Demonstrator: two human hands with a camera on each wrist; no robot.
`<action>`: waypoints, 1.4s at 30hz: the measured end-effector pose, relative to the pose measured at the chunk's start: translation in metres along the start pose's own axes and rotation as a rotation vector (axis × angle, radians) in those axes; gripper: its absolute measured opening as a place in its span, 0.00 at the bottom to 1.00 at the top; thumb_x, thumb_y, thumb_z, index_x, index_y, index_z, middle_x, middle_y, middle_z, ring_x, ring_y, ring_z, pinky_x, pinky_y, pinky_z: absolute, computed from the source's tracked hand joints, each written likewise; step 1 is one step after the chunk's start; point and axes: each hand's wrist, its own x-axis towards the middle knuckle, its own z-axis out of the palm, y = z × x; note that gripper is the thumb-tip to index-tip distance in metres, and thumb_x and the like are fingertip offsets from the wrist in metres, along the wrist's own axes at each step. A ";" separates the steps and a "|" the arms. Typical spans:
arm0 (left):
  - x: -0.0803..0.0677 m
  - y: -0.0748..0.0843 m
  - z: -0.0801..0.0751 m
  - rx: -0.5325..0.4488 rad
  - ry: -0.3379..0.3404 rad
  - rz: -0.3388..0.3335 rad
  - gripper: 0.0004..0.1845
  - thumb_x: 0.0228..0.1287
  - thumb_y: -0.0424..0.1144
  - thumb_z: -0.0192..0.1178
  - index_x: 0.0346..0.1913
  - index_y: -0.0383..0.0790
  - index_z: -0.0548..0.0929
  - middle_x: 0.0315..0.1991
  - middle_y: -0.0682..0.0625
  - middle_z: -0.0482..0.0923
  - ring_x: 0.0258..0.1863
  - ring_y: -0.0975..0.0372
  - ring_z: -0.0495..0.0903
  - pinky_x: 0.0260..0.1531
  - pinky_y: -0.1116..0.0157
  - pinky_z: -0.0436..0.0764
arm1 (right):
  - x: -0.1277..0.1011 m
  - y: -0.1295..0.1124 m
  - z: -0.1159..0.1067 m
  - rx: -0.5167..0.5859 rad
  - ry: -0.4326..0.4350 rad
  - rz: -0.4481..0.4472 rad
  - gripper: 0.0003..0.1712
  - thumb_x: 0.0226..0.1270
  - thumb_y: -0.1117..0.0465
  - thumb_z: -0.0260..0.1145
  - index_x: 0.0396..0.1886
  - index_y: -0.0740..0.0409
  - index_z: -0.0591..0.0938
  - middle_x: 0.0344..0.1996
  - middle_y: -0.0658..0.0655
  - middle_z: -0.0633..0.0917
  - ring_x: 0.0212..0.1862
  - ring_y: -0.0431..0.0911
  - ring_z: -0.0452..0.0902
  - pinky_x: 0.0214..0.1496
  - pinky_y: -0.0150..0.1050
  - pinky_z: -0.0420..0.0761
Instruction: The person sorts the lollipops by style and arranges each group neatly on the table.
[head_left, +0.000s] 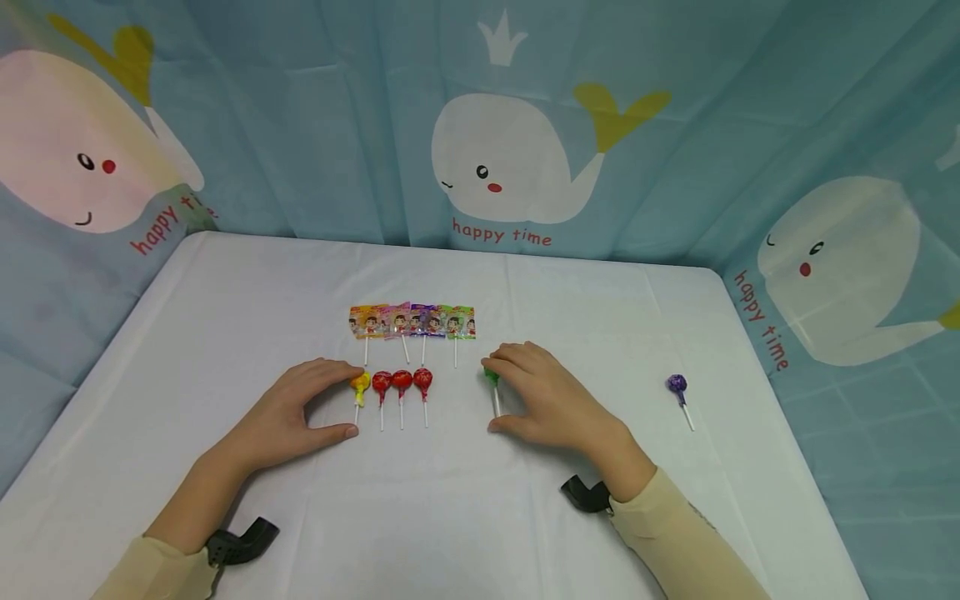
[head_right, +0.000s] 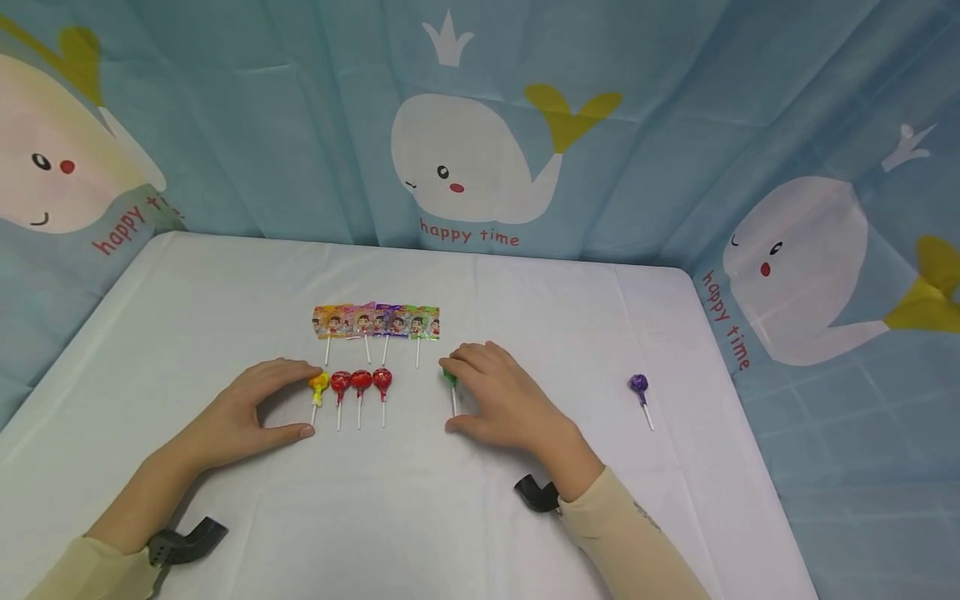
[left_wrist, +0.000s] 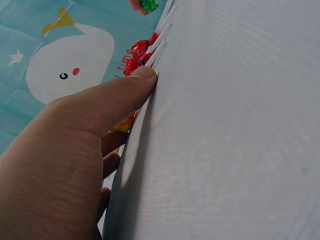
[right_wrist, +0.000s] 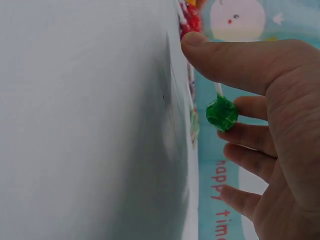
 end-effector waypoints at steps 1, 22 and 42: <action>0.000 0.000 0.000 -0.001 -0.001 0.001 0.43 0.56 0.54 0.85 0.75 0.58 0.80 0.69 0.58 0.81 0.70 0.57 0.75 0.71 0.46 0.70 | 0.001 0.000 0.001 -0.001 -0.001 -0.003 0.48 0.61 0.44 0.86 0.76 0.57 0.78 0.71 0.56 0.79 0.77 0.52 0.70 0.85 0.54 0.60; -0.001 -0.001 0.000 0.014 0.007 0.011 0.43 0.56 0.53 0.85 0.75 0.57 0.80 0.69 0.57 0.81 0.69 0.56 0.75 0.70 0.49 0.71 | 0.019 -0.018 0.005 0.013 -0.042 -0.029 0.49 0.63 0.44 0.84 0.78 0.59 0.76 0.74 0.56 0.77 0.78 0.51 0.68 0.86 0.52 0.57; 0.000 -0.003 0.002 0.023 0.003 0.002 0.43 0.56 0.55 0.85 0.75 0.57 0.80 0.70 0.56 0.81 0.71 0.55 0.75 0.70 0.46 0.71 | 0.031 -0.022 0.015 0.001 -0.043 -0.059 0.50 0.64 0.41 0.83 0.78 0.59 0.76 0.73 0.57 0.78 0.78 0.52 0.68 0.85 0.55 0.59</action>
